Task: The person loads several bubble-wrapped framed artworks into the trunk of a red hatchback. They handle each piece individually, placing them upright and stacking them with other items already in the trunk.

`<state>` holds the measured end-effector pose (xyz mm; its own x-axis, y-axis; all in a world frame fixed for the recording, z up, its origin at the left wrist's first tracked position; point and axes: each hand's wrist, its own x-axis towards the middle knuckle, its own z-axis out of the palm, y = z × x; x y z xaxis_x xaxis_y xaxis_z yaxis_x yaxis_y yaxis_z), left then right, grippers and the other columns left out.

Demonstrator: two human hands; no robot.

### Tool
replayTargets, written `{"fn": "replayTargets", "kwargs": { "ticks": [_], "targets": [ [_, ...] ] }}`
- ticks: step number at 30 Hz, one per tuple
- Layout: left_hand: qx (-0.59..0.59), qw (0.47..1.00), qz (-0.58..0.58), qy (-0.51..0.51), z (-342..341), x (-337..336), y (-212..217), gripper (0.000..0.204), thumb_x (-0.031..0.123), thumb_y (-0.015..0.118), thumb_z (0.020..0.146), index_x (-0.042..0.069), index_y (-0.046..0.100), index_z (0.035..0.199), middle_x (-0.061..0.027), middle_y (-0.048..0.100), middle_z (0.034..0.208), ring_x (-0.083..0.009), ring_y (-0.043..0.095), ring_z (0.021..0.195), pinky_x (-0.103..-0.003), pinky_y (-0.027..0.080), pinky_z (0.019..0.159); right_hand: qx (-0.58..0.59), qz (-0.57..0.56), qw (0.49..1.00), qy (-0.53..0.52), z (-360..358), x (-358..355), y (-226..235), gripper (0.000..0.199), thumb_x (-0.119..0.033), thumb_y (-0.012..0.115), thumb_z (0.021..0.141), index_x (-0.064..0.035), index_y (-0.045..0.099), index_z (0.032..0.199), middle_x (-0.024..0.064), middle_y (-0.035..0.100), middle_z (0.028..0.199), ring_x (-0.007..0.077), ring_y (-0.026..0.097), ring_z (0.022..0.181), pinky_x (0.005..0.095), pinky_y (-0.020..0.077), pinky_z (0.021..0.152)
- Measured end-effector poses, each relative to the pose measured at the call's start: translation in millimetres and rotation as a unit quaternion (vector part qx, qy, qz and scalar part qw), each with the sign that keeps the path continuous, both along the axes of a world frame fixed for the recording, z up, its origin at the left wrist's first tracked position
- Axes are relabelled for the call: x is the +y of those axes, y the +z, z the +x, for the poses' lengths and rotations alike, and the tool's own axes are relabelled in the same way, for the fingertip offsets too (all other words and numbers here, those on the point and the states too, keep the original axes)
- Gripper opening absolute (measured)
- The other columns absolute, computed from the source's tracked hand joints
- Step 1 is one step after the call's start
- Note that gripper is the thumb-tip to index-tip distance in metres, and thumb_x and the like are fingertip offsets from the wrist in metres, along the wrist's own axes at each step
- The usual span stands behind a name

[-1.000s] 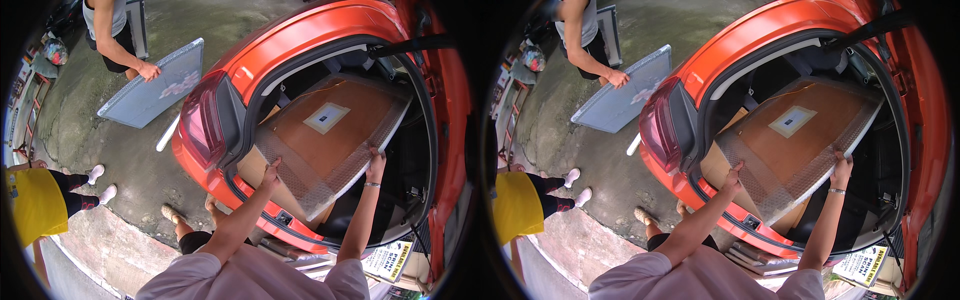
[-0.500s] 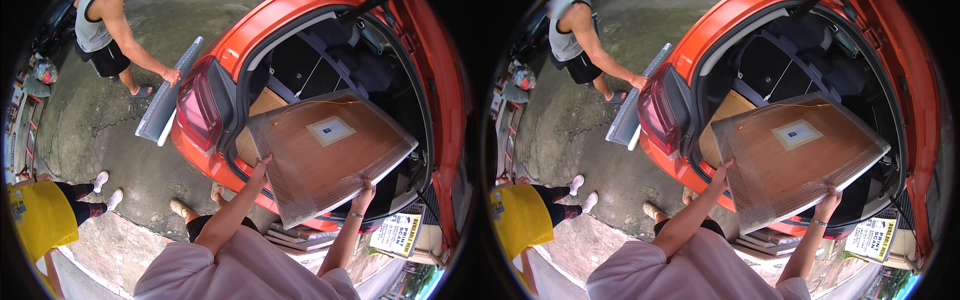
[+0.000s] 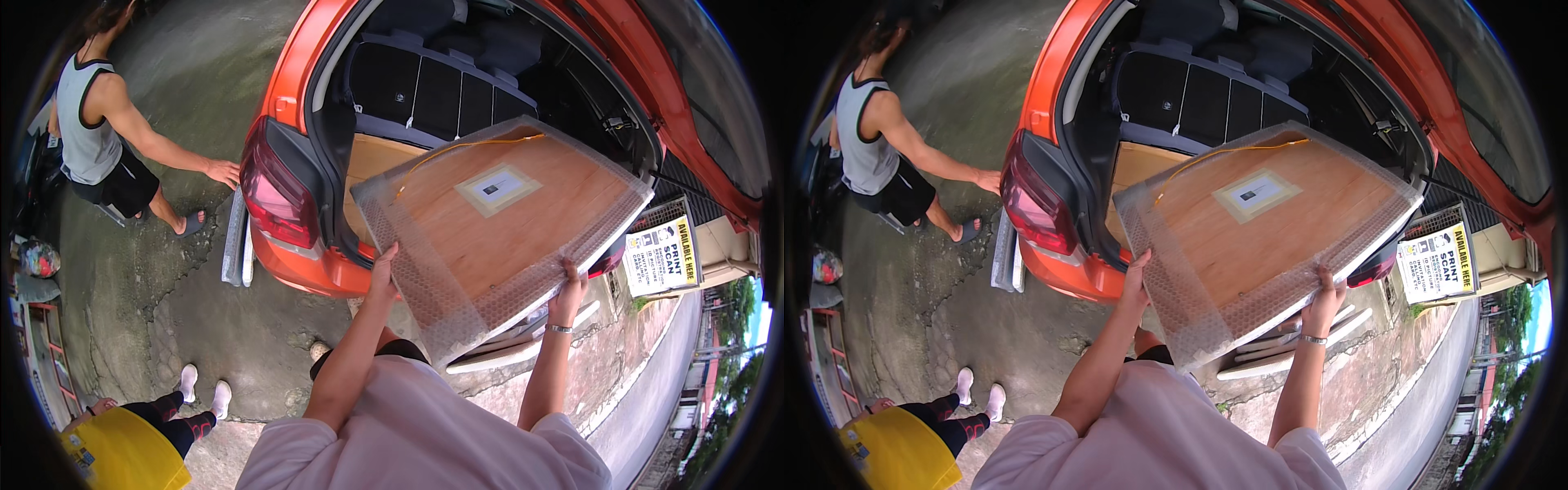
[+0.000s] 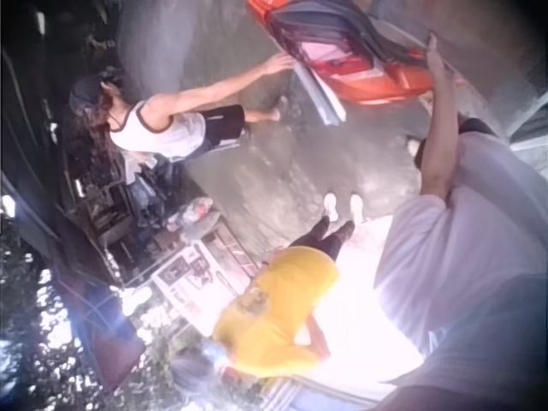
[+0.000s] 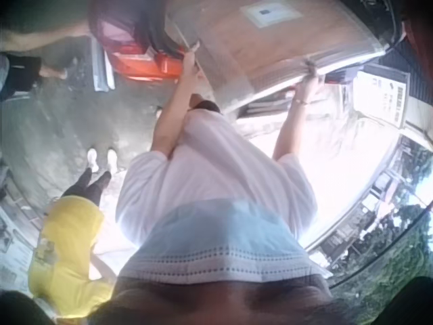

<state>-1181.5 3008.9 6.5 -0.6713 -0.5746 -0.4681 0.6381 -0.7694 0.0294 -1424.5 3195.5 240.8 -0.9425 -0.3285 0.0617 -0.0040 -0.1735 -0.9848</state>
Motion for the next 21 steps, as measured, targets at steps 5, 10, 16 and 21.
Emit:
{"fn": "replayTargets", "kwargs": {
  "ticks": [5,10,16,21],
  "targets": [
    [-0.016,0.998,-0.036,-0.041,28,20,13,0.032,0.021,0.064,0.092,0.006,0.058,0.12,-0.0077,0.067,0.107,-0.024,0.066,0.096,-0.04,0.055,0.082,-0.012,0.003,0.997,-0.077,51,42,8,0.035,0.002,0.063,0.086,0.0046,0.053,0.119,0.013,0.065,0.105,0.0215,0.064,0.094,0.0337,0.0524,0.084],
    [-0.012,0.993,-0.041,-0.114,55,50,26,0.032,0.026,0.064,0.093,0.007,0.059,0.118,-0.0064,0.067,0.106,-0.0213,0.067,0.093,-0.038,0.055,0.082,0.003,0.0,0.991,-0.134,98,102,15,0.031,0.002,0.062,0.087,0.0052,0.052,0.116,0.0135,0.065,0.102,0.0211,0.064,0.092,0.0339,0.0547,0.082],
    [-0.01,0.991,0.005,-0.132,52,139,44,0.036,0.026,0.065,0.093,0.008,0.056,0.123,-0.0067,0.065,0.111,-0.0213,0.065,0.099,-0.039,0.055,0.085,0.049,0.041,0.981,-0.184,120,178,64,0.029,-0.001,0.061,0.09,0.0058,0.053,0.118,0.0164,0.064,0.107,0.0222,0.065,0.096,0.0332,0.0557,0.086],
    [0.002,0.983,0.051,-0.178,62,217,73,0.037,0.024,0.065,0.093,0.009,0.053,0.125,-0.0064,0.064,0.114,-0.0207,0.064,0.103,-0.04,0.055,0.088,0.088,0.117,0.96,-0.24,136,236,110,0.045,-0.009,0.064,0.09,0.0127,0.048,0.126,0.0209,0.065,0.111,0.0243,0.064,0.105,0.0348,0.0527,0.093]
  ]
}}
